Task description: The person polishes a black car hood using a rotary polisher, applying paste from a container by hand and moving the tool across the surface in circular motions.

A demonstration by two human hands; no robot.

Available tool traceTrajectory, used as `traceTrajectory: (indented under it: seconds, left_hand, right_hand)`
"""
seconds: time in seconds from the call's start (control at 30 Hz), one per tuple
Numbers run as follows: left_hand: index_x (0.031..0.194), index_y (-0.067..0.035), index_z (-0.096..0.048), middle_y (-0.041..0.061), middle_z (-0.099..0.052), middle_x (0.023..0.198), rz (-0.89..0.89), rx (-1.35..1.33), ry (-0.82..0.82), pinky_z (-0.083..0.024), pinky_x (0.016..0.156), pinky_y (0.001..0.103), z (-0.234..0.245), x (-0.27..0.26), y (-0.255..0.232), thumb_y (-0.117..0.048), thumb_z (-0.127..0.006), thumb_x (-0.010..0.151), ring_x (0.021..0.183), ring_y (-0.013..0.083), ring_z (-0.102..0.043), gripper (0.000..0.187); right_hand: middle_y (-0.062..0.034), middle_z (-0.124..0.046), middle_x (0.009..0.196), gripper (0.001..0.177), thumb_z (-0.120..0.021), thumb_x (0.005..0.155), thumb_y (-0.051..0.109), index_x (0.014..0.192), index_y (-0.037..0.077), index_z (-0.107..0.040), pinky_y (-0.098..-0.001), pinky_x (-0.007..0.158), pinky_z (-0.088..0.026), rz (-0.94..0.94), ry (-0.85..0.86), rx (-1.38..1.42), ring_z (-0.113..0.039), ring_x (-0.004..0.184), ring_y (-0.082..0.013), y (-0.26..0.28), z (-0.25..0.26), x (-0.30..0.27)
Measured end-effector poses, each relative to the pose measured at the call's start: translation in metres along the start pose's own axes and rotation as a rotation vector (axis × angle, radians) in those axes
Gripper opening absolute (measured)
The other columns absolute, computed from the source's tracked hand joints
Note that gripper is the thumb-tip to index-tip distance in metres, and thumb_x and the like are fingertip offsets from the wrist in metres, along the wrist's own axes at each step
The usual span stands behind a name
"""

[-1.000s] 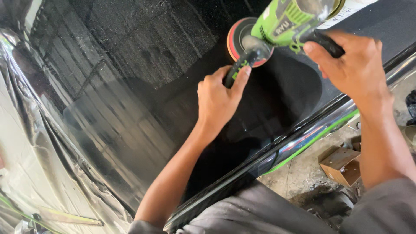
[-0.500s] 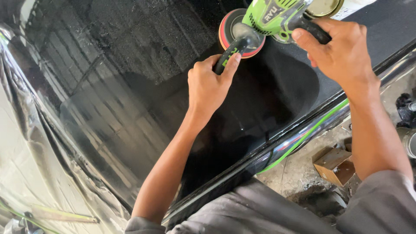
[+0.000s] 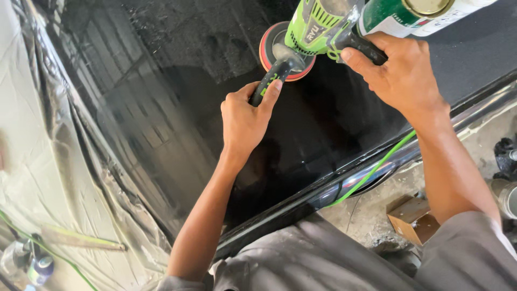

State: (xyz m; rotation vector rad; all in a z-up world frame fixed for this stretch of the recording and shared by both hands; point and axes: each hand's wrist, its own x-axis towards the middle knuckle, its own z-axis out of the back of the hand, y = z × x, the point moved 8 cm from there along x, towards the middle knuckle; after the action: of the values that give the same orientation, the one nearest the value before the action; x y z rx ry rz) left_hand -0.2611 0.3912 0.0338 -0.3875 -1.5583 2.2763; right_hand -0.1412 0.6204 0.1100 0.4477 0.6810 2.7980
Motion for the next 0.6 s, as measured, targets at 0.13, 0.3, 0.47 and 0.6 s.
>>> traceTrajectory:
  seconds: [0.13,0.3,0.47,0.6]
  left_hand:
    - [0.101,0.001,-0.078,0.004,-0.055,0.053,0.046,-0.012,-0.024,-0.044,0.048,0.032,0.015,-0.013,0.010,-0.047,-0.073,0.090,0.049,0.0084,-0.052,0.049]
    - [0.100,0.001,-0.078,0.003,-0.057,0.054,0.081,-0.039,-0.050,-0.046,0.049,0.031,0.035,-0.026,0.021,-0.047,-0.073,0.090,0.050,0.0076,-0.055,0.050]
    - [0.101,0.001,-0.079,0.003,-0.058,0.054,0.136,-0.062,-0.066,-0.045,0.048,0.031,0.051,-0.037,0.034,-0.047,-0.073,0.089,0.050,0.0082,-0.055,0.050]
    - [0.102,0.001,-0.079,0.003,-0.058,0.054,0.105,-0.067,-0.096,-0.045,0.048,0.031,0.067,-0.045,0.040,-0.047,-0.073,0.090,0.050,0.0076,-0.055,0.050]
  right_hand:
    - [-0.0068,-0.063,0.067,0.033,-0.076,0.111,0.029,0.100,-0.001,-0.071,-0.0312,0.061,-0.049,0.066,-0.006,-0.024,-0.064,0.060,-0.0182,0.016,-0.008,-0.001]
    - [-0.0071,-0.062,0.067,0.033,-0.077,0.112,0.033,0.104,0.001,-0.074,-0.0346,0.063,-0.047,0.082,0.015,-0.027,-0.062,0.057,-0.0197,0.036,-0.021,-0.002]
    - [-0.0059,-0.069,0.073,0.034,-0.079,0.116,0.033,0.103,0.002,-0.075,-0.0375,0.074,-0.050,0.217,-0.009,-0.131,-0.064,0.062,-0.0201,0.057,-0.033,-0.003]
    - [-0.0085,-0.068,0.074,0.034,-0.078,0.113,0.033,0.105,0.000,-0.074,-0.0351,0.067,-0.050,0.175,0.011,-0.045,-0.064,0.066,-0.0235,0.068,-0.043,-0.002]
